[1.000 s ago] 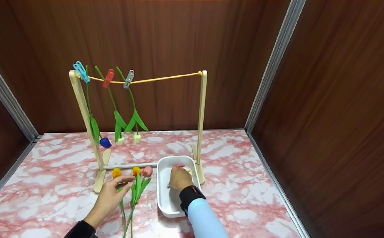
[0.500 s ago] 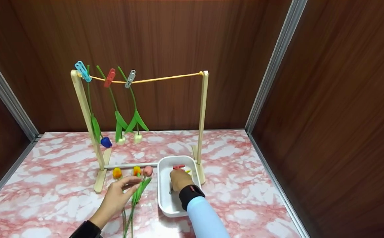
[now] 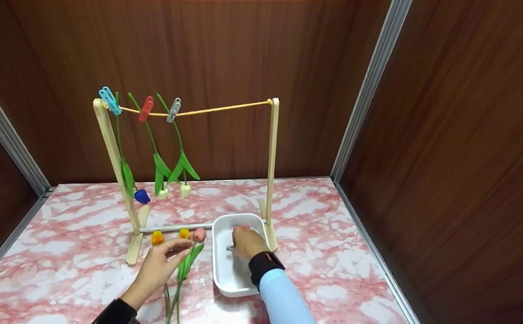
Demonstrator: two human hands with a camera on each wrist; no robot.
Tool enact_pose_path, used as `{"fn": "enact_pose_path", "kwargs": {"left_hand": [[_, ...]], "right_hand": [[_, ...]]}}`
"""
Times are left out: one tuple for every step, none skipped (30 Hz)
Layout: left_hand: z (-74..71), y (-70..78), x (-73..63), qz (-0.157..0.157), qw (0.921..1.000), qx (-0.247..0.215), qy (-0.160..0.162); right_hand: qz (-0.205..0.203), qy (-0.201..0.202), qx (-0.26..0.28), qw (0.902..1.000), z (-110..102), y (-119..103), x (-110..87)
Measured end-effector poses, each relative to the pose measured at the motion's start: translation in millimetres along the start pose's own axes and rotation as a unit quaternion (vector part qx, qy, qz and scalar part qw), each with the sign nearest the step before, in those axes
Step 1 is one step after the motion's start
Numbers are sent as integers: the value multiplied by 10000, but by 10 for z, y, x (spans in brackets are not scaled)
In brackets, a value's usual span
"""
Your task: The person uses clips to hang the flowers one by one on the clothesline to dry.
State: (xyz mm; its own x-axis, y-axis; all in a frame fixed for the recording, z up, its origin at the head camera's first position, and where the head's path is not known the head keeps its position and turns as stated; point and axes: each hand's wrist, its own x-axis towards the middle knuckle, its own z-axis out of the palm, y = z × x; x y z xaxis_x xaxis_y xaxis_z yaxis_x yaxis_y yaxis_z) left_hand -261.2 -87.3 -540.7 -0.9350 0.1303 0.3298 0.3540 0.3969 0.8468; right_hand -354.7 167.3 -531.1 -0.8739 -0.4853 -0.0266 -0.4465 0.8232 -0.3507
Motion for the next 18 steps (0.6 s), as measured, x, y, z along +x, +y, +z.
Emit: {"fn": "enact_pose_path", "kwargs": {"left_hand": [[-4, 20, 11, -3, 10000, 5, 27], [-6, 43, 23, -6, 10000, 13, 65], [-8, 68, 35, -10, 9999, 22, 106], [-11, 97, 47, -24, 9999, 5, 137], [-12, 128, 59, -46, 9998, -27, 173], [-12, 161, 72, -49, 9997, -53, 228], [-3, 190, 76, -60, 9996, -97, 273], [7, 218, 78, -86, 9994, -120, 311], [16, 245, 79, -94, 9993, -151, 332], [25, 275, 82, -111, 9992, -171, 352], [35, 303, 85, -106, 9991, -180, 373], [47, 328, 89, -74, 9991, -184, 380], [58, 353, 92, -47, 9992, -155, 370], [68, 377, 97, -24, 9993, -134, 356], [79, 398, 105, 31, 9993, -142, 333], [90, 416, 111, 66, 9994, -159, 316], [101, 429, 116, 109, 9993, -198, 297], [112, 441, 120, 147, 9992, -245, 285]], "right_hand": [[-119, 162, 177, 9996, -32, -1, 3], [-286, 350, 416, 9981, -66, -2, 8], [-437, 536, 686, 9952, -105, -13, 10], [-562, 700, 903, 9919, -144, -33, 6], [-674, 848, 1118, 9878, -188, -67, -7], [-759, 991, 1310, 9835, -229, -110, -23], [-774, 1086, 1492, 9798, -265, -159, -50], [-802, 1161, 1646, 9762, -303, -215, -76], [-782, 1206, 1735, 9743, -346, -283, -110], [-807, 1236, 1755, 9733, -386, -352, -144], [-889, 1273, 1789, 9716, -427, -421, -177], [-944, 1303, 1779, 9708, -463, -483, -204], [-993, 1319, 1757, 9705, -497, -541, -229], [-1052, 1341, 1715, 9703, -529, -594, -254], [-1117, 1360, 1646, 9705, -558, -641, -275], [-1178, 1379, 1587, 9705, -579, -679, -293], [-1223, 1391, 1553, 9703, -597, -712, -309], [-1240, 1405, 1512, 9706, -606, -736, -322]]}}
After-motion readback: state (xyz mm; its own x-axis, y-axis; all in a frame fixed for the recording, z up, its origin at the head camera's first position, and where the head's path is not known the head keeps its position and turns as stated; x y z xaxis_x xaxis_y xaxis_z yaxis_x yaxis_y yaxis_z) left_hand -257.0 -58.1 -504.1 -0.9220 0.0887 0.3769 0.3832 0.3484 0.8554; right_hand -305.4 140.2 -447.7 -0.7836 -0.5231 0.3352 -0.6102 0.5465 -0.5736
